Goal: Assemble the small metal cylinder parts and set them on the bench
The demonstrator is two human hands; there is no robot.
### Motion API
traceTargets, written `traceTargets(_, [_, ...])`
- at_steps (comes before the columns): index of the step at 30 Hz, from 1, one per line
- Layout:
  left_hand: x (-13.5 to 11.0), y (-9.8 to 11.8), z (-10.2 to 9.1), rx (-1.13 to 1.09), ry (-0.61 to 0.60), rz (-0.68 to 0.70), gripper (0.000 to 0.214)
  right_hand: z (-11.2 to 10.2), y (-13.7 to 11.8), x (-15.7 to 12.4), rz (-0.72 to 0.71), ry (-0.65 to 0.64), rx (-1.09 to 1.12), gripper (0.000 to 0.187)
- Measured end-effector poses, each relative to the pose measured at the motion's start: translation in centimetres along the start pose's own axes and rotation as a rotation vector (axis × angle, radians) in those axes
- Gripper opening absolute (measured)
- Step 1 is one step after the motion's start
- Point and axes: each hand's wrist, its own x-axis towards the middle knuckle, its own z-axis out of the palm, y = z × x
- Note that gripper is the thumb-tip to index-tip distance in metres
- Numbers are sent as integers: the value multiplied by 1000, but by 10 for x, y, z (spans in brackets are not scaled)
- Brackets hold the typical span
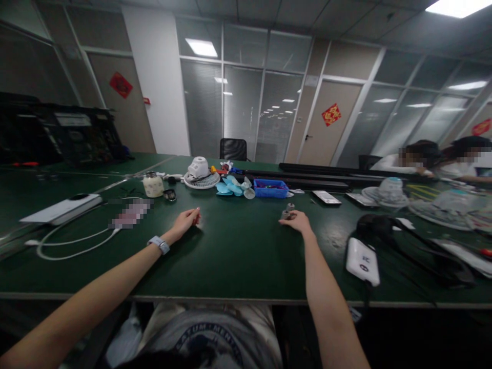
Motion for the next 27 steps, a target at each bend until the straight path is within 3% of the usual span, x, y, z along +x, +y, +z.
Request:
traceTargets(3, [0,1,0,-2,-3,2,51,31,-44,-19,-132,-88,52,51])
traceTargets(7, [0,0,0,7,-18,9,51,92,-108,-51,-271,-110,134,51])
traceTargets(11, [-3,3,2,2,-36,19,51,130,-147,-73,-360,-112,160,51])
traceTargets(18, [-12,15,7,86,-41,79,49,134,-153,-77,-428,-122,135,49])
traceTargets(24, [-11,33,34,294,-7,361,37,131,-156,-80,-482,-91,10,44])
traceTargets(27, [-9,39,45,325,-26,420,33,129,-159,-81,-493,-92,-22,41])
